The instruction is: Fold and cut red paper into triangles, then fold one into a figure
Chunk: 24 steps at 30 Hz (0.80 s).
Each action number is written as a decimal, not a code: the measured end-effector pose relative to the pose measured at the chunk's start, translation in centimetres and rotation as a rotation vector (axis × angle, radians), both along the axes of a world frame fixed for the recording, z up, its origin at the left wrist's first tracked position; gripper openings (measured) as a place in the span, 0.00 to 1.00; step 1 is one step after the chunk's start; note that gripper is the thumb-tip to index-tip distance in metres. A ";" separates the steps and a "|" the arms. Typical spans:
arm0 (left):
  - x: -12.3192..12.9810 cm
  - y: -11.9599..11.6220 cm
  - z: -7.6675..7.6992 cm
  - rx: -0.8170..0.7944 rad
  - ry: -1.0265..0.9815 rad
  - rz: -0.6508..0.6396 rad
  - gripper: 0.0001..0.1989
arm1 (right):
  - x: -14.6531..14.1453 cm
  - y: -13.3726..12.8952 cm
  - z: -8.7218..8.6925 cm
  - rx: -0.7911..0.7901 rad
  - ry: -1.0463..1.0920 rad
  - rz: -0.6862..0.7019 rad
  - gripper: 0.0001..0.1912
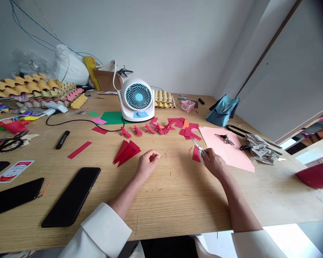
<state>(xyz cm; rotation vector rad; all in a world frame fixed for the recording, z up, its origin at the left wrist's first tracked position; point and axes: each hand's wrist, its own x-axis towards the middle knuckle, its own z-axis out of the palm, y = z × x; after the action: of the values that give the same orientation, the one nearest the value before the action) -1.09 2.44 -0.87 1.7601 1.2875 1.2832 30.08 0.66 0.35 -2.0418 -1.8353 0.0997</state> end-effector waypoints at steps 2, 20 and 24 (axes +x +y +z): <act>0.0 0.0 0.0 0.000 -0.001 0.001 0.06 | -0.9 -0.1 -0.1 -0.063 -0.091 0.054 0.14; -0.2 0.0 0.2 -0.014 0.010 0.002 0.06 | -2.3 10.0 0.3 0.031 0.016 0.053 0.16; -0.1 0.0 -0.1 0.013 0.025 -0.025 0.06 | -1.3 7.1 0.3 0.090 0.069 0.028 0.17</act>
<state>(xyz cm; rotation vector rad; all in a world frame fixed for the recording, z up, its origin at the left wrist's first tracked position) -1.22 2.47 -0.99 1.8012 1.2695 1.2614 28.80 7.75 0.62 -1.9279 -1.7940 0.0928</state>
